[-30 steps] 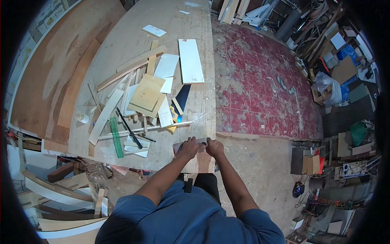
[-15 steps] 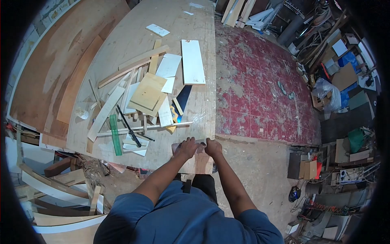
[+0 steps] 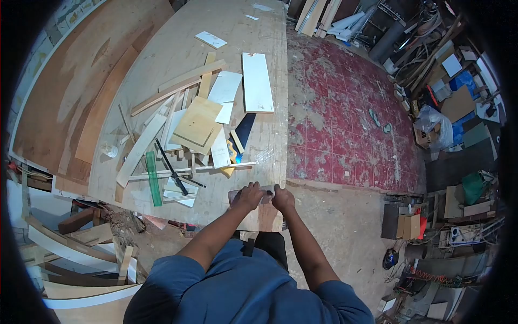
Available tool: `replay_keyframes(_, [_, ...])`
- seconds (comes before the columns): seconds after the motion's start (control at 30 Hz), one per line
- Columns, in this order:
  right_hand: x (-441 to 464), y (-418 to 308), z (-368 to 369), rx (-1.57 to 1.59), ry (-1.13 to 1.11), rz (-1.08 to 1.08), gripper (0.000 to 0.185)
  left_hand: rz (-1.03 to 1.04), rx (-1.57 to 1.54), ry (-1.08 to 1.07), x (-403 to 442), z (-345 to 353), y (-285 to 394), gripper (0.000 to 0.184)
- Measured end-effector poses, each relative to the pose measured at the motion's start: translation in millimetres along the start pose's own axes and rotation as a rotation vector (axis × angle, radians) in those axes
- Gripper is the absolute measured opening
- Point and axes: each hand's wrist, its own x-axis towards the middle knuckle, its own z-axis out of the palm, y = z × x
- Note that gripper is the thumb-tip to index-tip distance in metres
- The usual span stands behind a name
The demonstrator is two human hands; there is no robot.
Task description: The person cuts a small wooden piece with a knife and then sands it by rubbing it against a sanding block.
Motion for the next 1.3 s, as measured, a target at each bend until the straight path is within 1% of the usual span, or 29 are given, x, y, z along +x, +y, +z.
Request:
replay_keyframes(0.03, [7.8,-2.4,-2.5,-0.002,0.001,-0.004,0.027,-0.003,0.008,-0.006,0.6,-0.1,-0.6,0.028])
replay_keyframes(0.1, [17.8,-3.7,3.8,0.087,0.106,-0.012,0.021,-0.009,0.011,-0.023,-2.8,0.7,1.9,0.029])
replay_keyframes(0.2, [13.3,2.7,29.6,0.145,0.16,-0.02,0.023,-0.027,0.004,-0.064,-1.9,-2.8,2.5,0.03])
replay_keyframes(0.27, [9.4,3.3,31.4,0.174,0.197,-0.018,0.024,-0.034,-0.014,-0.016,-2.1,2.3,0.8,0.031])
replay_keyframes(0.33, [-2.3,6.1,24.6,0.088,0.043,-0.013,0.023,-0.03,-0.016,-0.009,-4.1,2.6,1.6,0.031])
replay_keyframes(0.37, [-3.5,8.1,18.7,0.088,0.046,-0.009,0.023,-0.023,-0.014,0.0,-3.4,2.0,1.6,0.032])
replay_keyframes(0.43, [0.8,16.4,13.0,-0.076,-0.274,-0.233,0.029,-0.029,-0.021,-0.018,-2.7,-3.3,3.2,0.033])
replay_keyframes(0.47, [2.6,16.7,13.1,-0.074,-0.27,-0.23,0.029,-0.041,-0.029,-0.039,-2.7,-6.2,3.7,0.034])
replay_keyframes(0.53, [5.3,4.8,-3.3,0.09,-0.027,-0.032,0.026,-0.056,-0.04,-0.073,-0.4,-13.8,6.0,0.035])
replay_keyframes(0.57, [8.4,0.0,-6.6,0.09,-0.028,-0.031,0.026,-0.078,-0.055,-0.112,-1.4,-16.1,7.9,0.036])
replay_keyframes(0.63, [18.8,5.0,11.1,0.149,0.177,-0.068,0.026,-0.073,-0.025,-0.107,-3.9,-16.4,11.0,0.036])
replay_keyframes(0.7, [16.5,9.2,31.1,0.115,0.167,-0.06,0.023,-0.067,0.013,-0.097,-4.0,-16.5,10.2,0.037])
replay_keyframes(0.77, [7.3,10.1,37.1,0.166,0.156,-0.019,0.021,-0.063,-0.048,-0.071,-2.9,-14.9,8.0,0.036])
replay_keyframes(0.8, [2.8,7.5,33.3,0.153,0.095,0.006,0.02,-0.067,-0.048,-0.07,-2.4,-16.5,6.3,0.036])
replay_keyframes(0.83, [-1.0,4.5,25.5,0.151,0.092,0.007,0.02,-0.049,-0.051,-0.065,-3.1,-17.0,6.2,0.036])
replay_keyframes(0.9, [-2.6,4.1,14.6,-0.064,-0.09,-0.042,0.019,-0.022,-0.056,-0.062,-5.1,-15.8,8.0,0.035])
replay_keyframes(0.93, [0.6,8.4,12.9,-0.067,-0.083,-0.039,0.019,-0.043,-0.04,-0.083,-3.3,-15.6,7.8,0.035])
replay_keyframes(1.0, [5.0,10.3,3.1,-0.193,-0.293,-0.127,0.02,-0.066,-0.023,-0.101,-4.6,-14.6,8.4,0.034])
replay_keyframes(1.03, [8.0,6.0,-3.2,-0.196,-0.286,-0.132,0.02,-0.06,-0.036,-0.098,-4.9,-15.1,7.7,0.034])
replay_keyframes(1.1, [14.2,-2.0,-10.0,-0.012,-0.017,0.01,0.026,-0.062,-0.053,-0.092,-2.4,-18.2,5.4,0.033])
replay_keyframes(1.13, [17.7,-5.8,-8.8,-0.011,0.024,0.021,0.028,-0.06,-0.027,-0.036,-4.6,-18.0,7.9,0.033])
replay_keyframes(1.17, [13.7,-7.5,-5.5,-0.011,0.014,0.025,0.028,-0.056,-0.002,0.016,-8.0,-17.1,11.2,0.033])
replay_keyframes(1.23, [21.5,-3.2,16.9,0.021,0.172,-0.008,0.021,-0.048,-0.017,-0.03,-6.9,-22.5,10.8,0.033])
replay_keyframes(1.3, [8.5,2.7,31.2,0.059,0.17,-0.03,0.018,-0.045,-0.027,-0.073,-7.2,-19.9,7.9,0.034])
